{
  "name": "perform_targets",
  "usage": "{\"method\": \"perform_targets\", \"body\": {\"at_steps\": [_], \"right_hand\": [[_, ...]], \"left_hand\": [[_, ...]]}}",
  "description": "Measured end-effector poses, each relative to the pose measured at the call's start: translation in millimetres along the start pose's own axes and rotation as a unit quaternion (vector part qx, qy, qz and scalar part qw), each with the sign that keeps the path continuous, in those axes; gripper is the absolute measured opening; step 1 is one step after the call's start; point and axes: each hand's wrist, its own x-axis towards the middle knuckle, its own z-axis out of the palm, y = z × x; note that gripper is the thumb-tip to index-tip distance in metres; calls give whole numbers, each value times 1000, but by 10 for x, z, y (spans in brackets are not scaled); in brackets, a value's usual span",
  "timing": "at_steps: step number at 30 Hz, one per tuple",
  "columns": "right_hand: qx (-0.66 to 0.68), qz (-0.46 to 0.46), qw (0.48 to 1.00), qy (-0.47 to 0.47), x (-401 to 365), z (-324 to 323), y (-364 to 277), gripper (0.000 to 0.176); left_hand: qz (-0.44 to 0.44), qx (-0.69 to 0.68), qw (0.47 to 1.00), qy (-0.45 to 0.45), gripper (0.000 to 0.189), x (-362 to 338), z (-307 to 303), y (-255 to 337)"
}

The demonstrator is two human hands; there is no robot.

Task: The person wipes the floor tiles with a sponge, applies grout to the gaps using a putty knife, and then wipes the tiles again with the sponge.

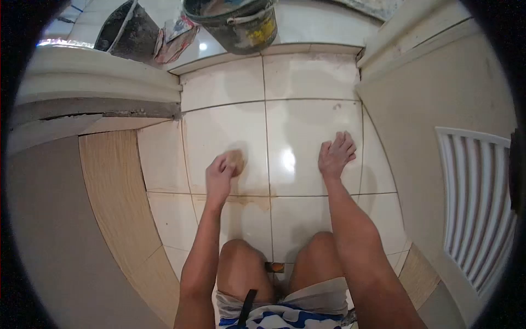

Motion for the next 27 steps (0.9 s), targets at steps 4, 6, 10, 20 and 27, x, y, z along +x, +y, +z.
{"method": "perform_targets", "body": {"at_steps": [4, 6, 10, 20, 27], "right_hand": [[-11, 8, 1000, -5, 12, -31, -23, 44], [-15, 8, 1000, -5, 16, -38, -31, 44], [-9, 0, 1000, 2, 20, -46, -21, 45], [-17, 8, 1000, -5, 25, -67, -44, 42], [0, 4, 1000, 11, -9, -67, -24, 43]], "left_hand": [[196, 222, 955, 15, 28, 510, 585, 210], [216, 264, 940, 12, 27, 673, 804, 381], [310, 418, 854, -2, 34, 824, 1035, 292], [329, 480, 812, -34, 27, 350, 842, 26], [371, 454, 810, 15, 23, 916, 1022, 237]]}}
